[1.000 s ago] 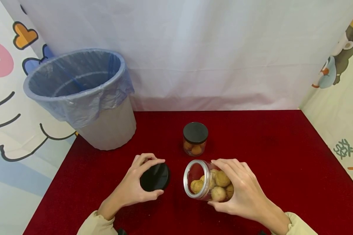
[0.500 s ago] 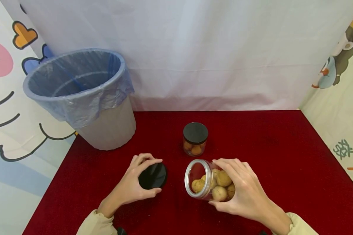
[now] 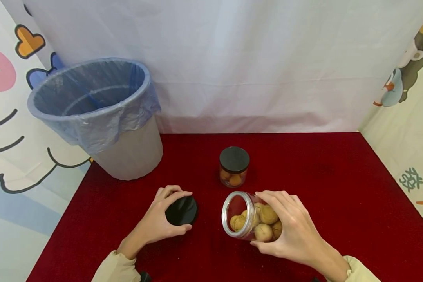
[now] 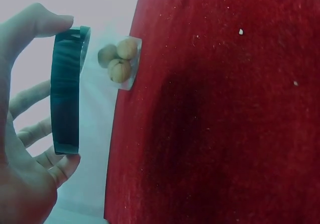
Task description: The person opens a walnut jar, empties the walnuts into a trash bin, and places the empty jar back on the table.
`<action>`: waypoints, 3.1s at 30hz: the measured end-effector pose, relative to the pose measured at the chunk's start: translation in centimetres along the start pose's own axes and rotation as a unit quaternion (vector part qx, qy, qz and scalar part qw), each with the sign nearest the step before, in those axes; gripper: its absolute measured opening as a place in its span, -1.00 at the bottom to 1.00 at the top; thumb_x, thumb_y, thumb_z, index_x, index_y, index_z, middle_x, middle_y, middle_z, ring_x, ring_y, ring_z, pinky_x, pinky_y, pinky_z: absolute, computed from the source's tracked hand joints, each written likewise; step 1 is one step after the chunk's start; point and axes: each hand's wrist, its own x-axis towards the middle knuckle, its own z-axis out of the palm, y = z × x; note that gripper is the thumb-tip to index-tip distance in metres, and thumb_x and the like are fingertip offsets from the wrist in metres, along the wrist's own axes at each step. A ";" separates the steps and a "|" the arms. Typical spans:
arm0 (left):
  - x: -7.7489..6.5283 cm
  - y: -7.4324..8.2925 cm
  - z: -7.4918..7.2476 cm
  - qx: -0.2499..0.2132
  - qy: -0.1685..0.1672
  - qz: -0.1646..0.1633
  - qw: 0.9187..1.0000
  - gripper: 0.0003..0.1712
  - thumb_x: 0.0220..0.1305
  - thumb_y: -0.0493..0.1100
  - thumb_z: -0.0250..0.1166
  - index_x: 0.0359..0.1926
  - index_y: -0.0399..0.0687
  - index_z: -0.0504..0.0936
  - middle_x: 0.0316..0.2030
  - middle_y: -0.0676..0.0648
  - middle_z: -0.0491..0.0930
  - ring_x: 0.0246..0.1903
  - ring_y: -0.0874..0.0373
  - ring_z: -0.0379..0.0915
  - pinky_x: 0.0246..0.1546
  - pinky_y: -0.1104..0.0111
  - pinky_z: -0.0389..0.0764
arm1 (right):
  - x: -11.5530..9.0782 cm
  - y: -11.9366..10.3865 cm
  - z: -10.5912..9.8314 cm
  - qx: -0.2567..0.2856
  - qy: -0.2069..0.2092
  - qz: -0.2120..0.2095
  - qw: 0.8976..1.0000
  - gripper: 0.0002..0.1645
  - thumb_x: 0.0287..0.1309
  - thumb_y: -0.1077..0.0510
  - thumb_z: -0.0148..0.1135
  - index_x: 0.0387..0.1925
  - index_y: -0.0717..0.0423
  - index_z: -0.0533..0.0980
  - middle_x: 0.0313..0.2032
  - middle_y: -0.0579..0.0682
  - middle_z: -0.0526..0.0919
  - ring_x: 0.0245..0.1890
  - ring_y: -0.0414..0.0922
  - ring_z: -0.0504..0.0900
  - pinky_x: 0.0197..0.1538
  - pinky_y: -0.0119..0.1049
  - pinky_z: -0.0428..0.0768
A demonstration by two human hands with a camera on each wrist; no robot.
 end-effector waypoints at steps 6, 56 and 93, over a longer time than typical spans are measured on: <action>-0.1 -0.3 0.0 0.001 -0.014 -0.021 1.000 -0.18 -0.22 0.04 0.54 0.17 0.40 0.46 0.09 0.17 0.27 0.00 0.20 0.11 -0.13 0.10 0.39 | -0.1 0.0 0.0 -0.002 -0.003 0.005 1.000 0.09 -0.76 -0.08 0.62 0.07 0.12 0.48 0.00 -0.12 0.53 -0.05 -0.19 0.46 -0.11 -0.33 0.27; -0.4 -2.3 1.4 0.088 -0.093 -0.085 0.988 -0.17 -0.19 0.11 0.53 0.20 0.23 0.48 0.10 0.12 0.29 -0.01 0.12 0.15 -0.12 0.12 0.41 | -0.2 0.6 -0.7 -0.013 0.009 0.010 1.000 0.10 -0.77 -0.08 0.62 0.08 0.11 0.47 -0.04 -0.15 0.54 -0.07 -0.21 0.46 -0.15 -0.33 0.29; -0.6 -2.7 -2.6 0.017 0.076 -0.042 0.996 -0.47 0.06 -0.10 0.43 0.10 0.15 0.52 0.10 0.09 0.41 0.12 0.13 0.25 0.04 -0.01 0.32 | 1.4 1.6 -1.5 -0.005 0.010 0.006 1.000 0.09 -0.71 -0.08 0.63 0.08 0.14 0.45 -0.09 -0.14 0.56 -0.14 -0.16 0.49 -0.14 -0.25 0.33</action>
